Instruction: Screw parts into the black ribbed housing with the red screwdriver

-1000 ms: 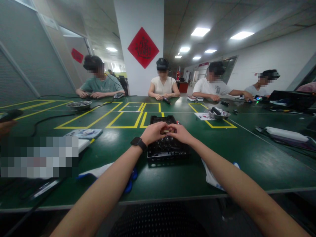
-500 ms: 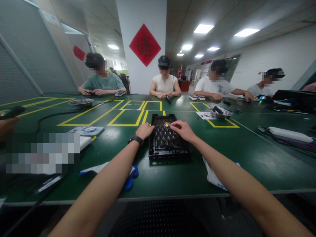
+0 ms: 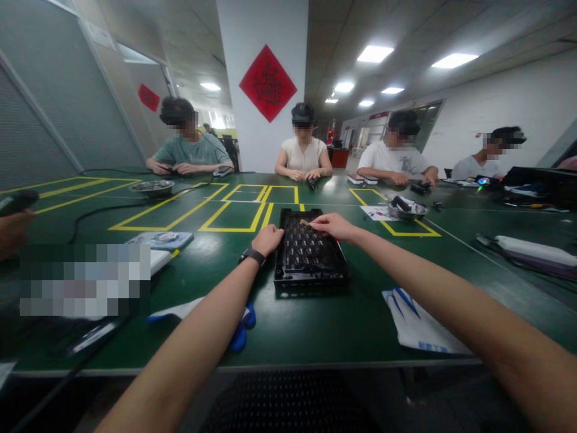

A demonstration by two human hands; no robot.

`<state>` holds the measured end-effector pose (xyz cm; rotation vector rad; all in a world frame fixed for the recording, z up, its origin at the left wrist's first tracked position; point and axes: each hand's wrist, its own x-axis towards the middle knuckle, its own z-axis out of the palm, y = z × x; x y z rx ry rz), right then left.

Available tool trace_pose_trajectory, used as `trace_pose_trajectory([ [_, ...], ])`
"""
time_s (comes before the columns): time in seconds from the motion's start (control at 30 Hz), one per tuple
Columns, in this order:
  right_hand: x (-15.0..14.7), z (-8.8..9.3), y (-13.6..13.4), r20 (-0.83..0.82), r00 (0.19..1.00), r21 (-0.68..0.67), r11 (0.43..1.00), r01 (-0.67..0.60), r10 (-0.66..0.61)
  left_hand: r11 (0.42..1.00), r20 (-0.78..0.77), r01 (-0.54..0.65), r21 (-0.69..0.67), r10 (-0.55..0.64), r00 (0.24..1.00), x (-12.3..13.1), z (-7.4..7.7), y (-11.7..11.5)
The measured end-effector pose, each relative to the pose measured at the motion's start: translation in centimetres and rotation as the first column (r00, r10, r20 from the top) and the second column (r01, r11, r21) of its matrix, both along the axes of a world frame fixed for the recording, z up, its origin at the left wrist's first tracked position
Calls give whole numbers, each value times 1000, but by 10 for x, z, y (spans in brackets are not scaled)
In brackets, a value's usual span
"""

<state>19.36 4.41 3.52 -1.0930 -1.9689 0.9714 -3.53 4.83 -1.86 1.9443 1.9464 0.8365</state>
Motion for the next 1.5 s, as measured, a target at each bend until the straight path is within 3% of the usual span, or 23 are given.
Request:
trace_pose_trajectory([
  [0.13, -13, 10, 0, 94, 991, 56, 993, -102, 96, 999, -23, -12, -36, 12, 1000, 1, 3, -3],
  [0.23, -18, 10, -7, 103, 991, 135, 986, -100, 87, 1000, -24, -17, -16, 17, 1000, 3, 2, -3],
  [0.47, -7, -12, -42, -41, 999, 361, 932, 31, -17, 999, 16, -25, 31, 25, 1000, 3, -2, -2],
  [0.57, -2, -20, -49, -181, 974, 310, 931, 190, -139, 999, 35, -26, 41, 24, 999, 3, -3, -1],
  [0.63, 0, -20, -49, -198, 966, 254, 943, 212, -164, 999, 45, -28, 44, 26, 999, 3, -4, 0],
  [0.77, -3, -6, -51, -11, 1000, 207, 978, 11, -9, 998, 63, -37, 50, 34, 997, 4, -4, 2],
  [0.9, -11, 4, -61, 143, 977, 239, 952, -189, 158, 998, 85, -30, 60, 25, 996, 5, -5, 4],
  [1.23, -6, -5, -83, 326, 893, 319, 853, -412, 310, 996, 113, -53, 65, 45, 993, 4, -8, 8],
  [1.5, -7, -5, -91, 422, 852, 278, 851, -446, 309, 993, 140, -54, 109, 39, 989, 5, -12, 4],
])
